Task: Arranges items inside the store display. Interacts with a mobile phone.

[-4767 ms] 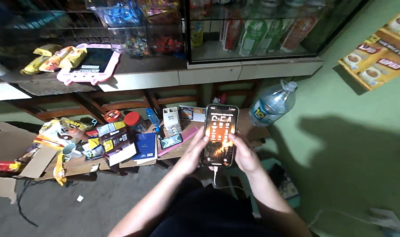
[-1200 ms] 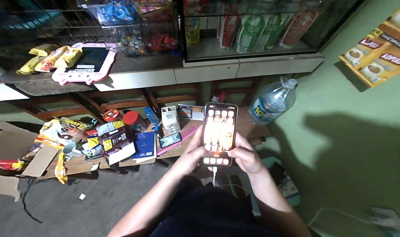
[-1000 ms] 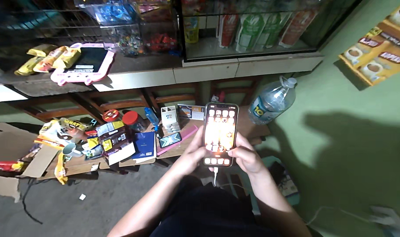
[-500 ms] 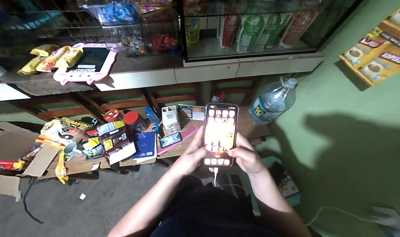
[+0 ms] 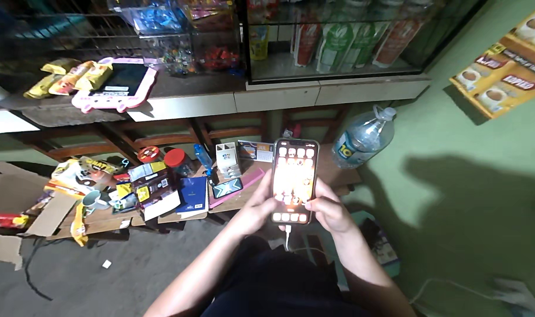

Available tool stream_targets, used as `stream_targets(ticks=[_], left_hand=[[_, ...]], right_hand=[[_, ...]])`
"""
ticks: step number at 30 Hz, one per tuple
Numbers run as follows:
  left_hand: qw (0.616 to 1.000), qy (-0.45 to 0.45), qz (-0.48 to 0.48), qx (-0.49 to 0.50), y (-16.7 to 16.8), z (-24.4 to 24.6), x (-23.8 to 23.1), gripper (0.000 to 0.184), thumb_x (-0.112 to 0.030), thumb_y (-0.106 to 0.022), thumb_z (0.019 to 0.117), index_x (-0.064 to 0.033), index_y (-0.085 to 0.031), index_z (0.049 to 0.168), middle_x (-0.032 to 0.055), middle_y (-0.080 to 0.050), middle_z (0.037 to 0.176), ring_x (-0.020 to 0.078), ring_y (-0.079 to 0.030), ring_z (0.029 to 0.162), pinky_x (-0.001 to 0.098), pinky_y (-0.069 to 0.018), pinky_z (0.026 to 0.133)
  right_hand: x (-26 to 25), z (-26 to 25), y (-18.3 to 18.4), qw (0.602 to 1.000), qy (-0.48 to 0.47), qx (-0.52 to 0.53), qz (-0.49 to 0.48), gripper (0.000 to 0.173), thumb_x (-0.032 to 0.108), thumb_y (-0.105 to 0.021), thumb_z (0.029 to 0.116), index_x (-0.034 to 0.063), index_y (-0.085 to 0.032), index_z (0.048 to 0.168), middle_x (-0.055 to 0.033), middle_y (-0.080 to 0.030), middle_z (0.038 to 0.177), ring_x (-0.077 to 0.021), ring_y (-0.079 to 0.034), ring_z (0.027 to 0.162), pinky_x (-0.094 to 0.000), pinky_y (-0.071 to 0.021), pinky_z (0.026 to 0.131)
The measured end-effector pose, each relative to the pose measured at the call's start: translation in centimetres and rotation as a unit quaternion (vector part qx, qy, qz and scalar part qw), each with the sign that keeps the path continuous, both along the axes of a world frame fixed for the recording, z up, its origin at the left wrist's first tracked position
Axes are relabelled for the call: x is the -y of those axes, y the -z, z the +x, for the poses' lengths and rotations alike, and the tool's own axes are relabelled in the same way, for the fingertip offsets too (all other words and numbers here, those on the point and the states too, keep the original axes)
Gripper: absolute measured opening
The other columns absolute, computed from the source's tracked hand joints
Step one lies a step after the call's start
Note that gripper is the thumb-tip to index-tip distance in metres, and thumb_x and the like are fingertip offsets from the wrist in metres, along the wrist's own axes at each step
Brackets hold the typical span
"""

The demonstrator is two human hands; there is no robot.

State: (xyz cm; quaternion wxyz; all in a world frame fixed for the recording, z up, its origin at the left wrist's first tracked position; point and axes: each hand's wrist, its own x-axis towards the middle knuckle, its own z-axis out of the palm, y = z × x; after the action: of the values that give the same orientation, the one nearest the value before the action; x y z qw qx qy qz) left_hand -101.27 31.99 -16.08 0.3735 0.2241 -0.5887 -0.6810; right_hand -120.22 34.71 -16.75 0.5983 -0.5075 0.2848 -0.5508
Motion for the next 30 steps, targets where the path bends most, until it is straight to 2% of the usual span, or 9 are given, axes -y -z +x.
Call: stream_targets(ticks=[3, 10, 15, 19, 21, 23, 26, 30], left_hand=[[1.000, -0.002, 0.005, -0.001, -0.1, -0.1, -0.1, 0.054, -0.003, -0.037, 0.0926, -0.0083, -0.025, 0.145, -0.0077, -0.067, 0.109, 0.0019, -0.070, 0.083, 0.0207, -0.0609, 0.064], [0.999, 0.025, 0.003, -0.032, 0.6, -0.1, 0.2, 0.058, -0.006, -0.043, 0.0882, -0.0133, -0.026, 0.143, -0.0093, -0.068, 0.110, 0.0029, -0.071, 0.085, 0.0216, -0.0611, 0.061], [1.000, 0.008, 0.012, -0.008, 0.1, -0.1, -0.1, 0.063, -0.006, -0.046, 0.0860, -0.0115, -0.027, 0.145, -0.0094, -0.066, 0.115, 0.0014, -0.070, 0.087, 0.0217, -0.0614, 0.064], [1.000, 0.007, 0.016, -0.002, 0.0, -0.1, -0.1, 0.061, -0.006, -0.046, 0.0863, -0.0119, -0.028, 0.144, -0.0092, -0.066, 0.113, 0.0021, -0.070, 0.084, 0.0222, -0.0612, 0.060], [1.000, 0.010, 0.018, -0.006, 0.0, -0.1, -0.1, 0.060, -0.006, -0.046, 0.0860, -0.0126, -0.028, 0.143, -0.0095, -0.067, 0.112, 0.0025, -0.071, 0.083, 0.0224, -0.0611, 0.059], [1.000, 0.010, 0.018, -0.005, -0.1, -0.1, -0.2, 0.060, -0.007, -0.047, 0.0858, -0.0126, -0.028, 0.143, -0.0097, -0.066, 0.113, 0.0021, -0.071, 0.084, 0.0223, -0.0611, 0.059], [1.000, 0.006, 0.013, 0.003, -0.2, -0.1, -0.2, 0.062, -0.007, -0.048, 0.0848, -0.0121, -0.027, 0.143, -0.0093, -0.065, 0.113, 0.0018, -0.070, 0.085, 0.0220, -0.0611, 0.060], [1.000, 0.005, 0.013, -0.002, -0.1, 0.1, -0.3, 0.063, -0.005, -0.048, 0.0853, -0.0119, -0.025, 0.144, -0.0094, -0.067, 0.111, 0.0020, -0.071, 0.084, 0.0216, -0.0608, 0.060]], right_hand=[[0.0, -0.1, 0.0, 1.000, 0.001, -0.002, 0.000, 0.046, 0.003, -0.048, 0.0815, 0.0015, -0.047, 0.128, 0.0057, -0.072, 0.108, -0.0047, -0.070, 0.100, -0.0288, -0.0590, 0.091], [0.0, -0.3, 0.2, 1.000, -0.008, 0.004, 0.000, 0.047, 0.004, -0.049, 0.0821, 0.0021, -0.046, 0.129, 0.0055, -0.072, 0.108, -0.0056, -0.070, 0.100, -0.0296, -0.0594, 0.091], [-0.2, -0.1, 0.0, 1.000, 0.011, -0.009, 0.006, 0.050, 0.002, -0.049, 0.0792, 0.0007, -0.047, 0.129, 0.0064, -0.071, 0.111, -0.0031, -0.068, 0.103, -0.0269, -0.0577, 0.093], [-0.3, -0.2, 0.0, 1.000, 0.015, -0.010, 0.015, 0.052, 0.003, -0.048, 0.0800, 0.0005, -0.045, 0.132, 0.0053, -0.071, 0.113, -0.0036, -0.068, 0.104, -0.0279, -0.0579, 0.094], [-0.4, 0.1, -0.3, 0.999, 0.038, -0.016, 0.032, 0.045, 0.006, -0.044, 0.0848, 0.0016, -0.048, 0.130, 0.0061, -0.071, 0.112, -0.0016, -0.067, 0.105, -0.0259, -0.0559, 0.095], [-0.5, 0.5, -0.8, 0.994, 0.081, -0.030, 0.068, 0.037, 0.014, -0.039, 0.0949, 0.0010, -0.052, 0.127, 0.0047, -0.069, 0.110, -0.0006, -0.065, 0.105, -0.0236, -0.0535, 0.096], [-0.5, 0.9, -1.3, 0.988, 0.115, -0.048, 0.089, 0.039, 0.018, -0.032, 0.1054, -0.0024, -0.053, 0.131, 0.0000, -0.069, 0.113, -0.0026, -0.065, 0.106, -0.0244, -0.0532, 0.099], [-0.4, 1.1, -1.1, 0.991, 0.087, -0.016, 0.099, 0.039, 0.021, -0.030, 0.1040, -0.0004, -0.052, 0.128, -0.0011, -0.073, 0.106, -0.0089, -0.071, 0.099, -0.0310, -0.0596, 0.092]])
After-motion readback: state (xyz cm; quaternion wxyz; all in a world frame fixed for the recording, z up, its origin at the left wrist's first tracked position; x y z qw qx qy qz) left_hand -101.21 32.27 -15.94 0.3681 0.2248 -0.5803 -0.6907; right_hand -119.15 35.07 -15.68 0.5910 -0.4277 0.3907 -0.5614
